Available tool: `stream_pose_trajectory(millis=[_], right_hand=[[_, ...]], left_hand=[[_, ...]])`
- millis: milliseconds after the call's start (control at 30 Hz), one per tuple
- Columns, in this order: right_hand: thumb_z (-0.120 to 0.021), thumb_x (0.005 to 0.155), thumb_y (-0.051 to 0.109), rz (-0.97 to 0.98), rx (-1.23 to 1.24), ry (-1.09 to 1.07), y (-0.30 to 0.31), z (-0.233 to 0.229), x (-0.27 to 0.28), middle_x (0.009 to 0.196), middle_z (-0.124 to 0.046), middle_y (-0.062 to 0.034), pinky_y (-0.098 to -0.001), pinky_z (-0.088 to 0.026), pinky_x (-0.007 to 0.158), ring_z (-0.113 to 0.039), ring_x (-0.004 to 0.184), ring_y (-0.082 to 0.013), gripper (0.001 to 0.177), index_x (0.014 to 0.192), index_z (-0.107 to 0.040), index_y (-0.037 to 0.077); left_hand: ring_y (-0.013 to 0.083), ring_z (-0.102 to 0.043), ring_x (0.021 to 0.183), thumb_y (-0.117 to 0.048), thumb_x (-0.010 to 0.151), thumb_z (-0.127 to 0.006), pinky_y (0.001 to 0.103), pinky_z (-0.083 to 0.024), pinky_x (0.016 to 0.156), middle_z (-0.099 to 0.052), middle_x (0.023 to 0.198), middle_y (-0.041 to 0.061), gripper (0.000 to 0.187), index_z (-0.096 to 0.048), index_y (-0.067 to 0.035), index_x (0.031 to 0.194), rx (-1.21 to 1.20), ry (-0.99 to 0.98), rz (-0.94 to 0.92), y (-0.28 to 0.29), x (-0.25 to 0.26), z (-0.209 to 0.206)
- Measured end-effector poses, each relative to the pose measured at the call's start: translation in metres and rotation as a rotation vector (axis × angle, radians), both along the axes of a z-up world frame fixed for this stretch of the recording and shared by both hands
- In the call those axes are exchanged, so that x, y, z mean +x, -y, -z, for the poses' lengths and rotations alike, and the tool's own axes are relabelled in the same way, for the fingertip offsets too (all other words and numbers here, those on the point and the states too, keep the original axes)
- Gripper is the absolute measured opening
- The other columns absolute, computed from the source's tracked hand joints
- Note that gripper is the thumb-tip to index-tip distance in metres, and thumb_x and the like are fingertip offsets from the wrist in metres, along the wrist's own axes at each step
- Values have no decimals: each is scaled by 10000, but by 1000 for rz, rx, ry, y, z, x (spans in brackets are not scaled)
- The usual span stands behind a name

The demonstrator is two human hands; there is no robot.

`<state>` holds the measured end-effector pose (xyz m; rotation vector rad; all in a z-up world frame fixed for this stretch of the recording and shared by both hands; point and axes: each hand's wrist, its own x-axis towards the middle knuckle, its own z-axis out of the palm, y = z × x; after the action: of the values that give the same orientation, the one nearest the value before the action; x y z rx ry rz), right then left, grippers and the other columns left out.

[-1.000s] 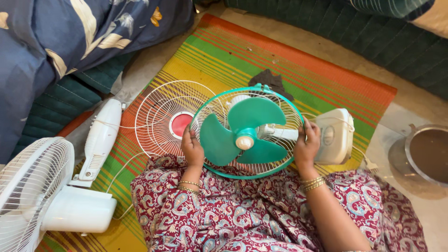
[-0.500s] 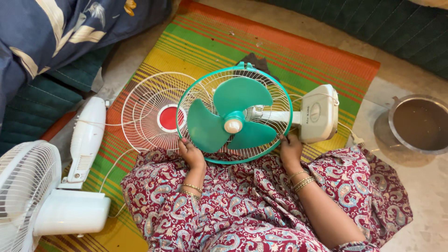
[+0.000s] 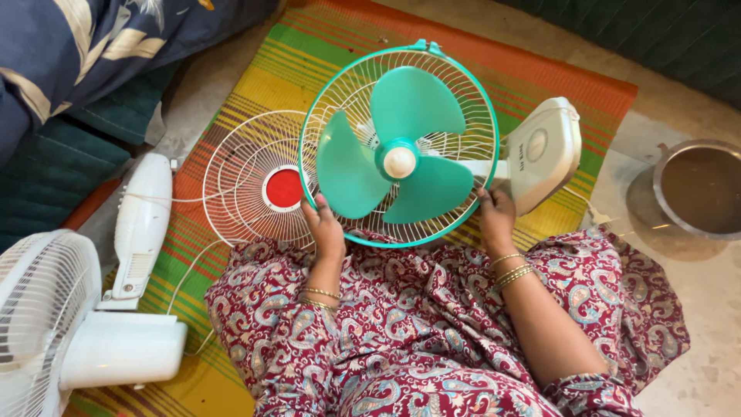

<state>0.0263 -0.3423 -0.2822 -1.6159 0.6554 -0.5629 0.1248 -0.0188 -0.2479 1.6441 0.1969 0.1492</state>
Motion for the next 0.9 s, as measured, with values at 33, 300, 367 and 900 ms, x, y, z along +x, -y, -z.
stream_pose_trajectory(millis=[33, 300, 367, 900], right_hand=[[-666, 1008, 227, -7, 4, -5, 0, 1, -1, 805, -657, -6, -286, -451, 641, -506, 704, -84, 252, 1013, -687, -25], [-706, 1020, 183, 32, -16, -59, 6, 18, -5, 736, -578, 22, -274, -405, 583, -455, 655, -84, 247, 916, -671, -39], [-712, 1013, 182, 22, 42, -27, 5, 21, -5, 739, -565, 34, -270, -387, 579, -438, 657, -82, 245, 909, -668, -35], [-648, 990, 70, 41, -142, 127, -22, 7, -16, 1109, -652, -91, -284, -483, 896, -581, 984, -152, 255, 1226, -630, -25]], left_hand=[[290, -381, 1335, -587, 1083, -363, 487, -335, 1094, -315, 1597, 198, 803, -108, -48, 1620, 27, -131, 6, 4, -13, -5], [288, -717, 1061, -520, 934, -416, 382, -626, 854, -447, 1471, 125, 797, -117, -160, 1579, -2, -566, 480, 10, -92, -30], [285, -738, 993, -589, 1045, -400, 409, -610, 809, -684, 1271, 182, 654, -550, -30, 1350, 950, -670, 987, 13, -107, -28], [298, -656, 1189, -235, 1050, -605, 434, -524, 1036, -706, 1240, 114, 228, -676, -135, 1242, 561, 627, 389, 31, -19, -183]])
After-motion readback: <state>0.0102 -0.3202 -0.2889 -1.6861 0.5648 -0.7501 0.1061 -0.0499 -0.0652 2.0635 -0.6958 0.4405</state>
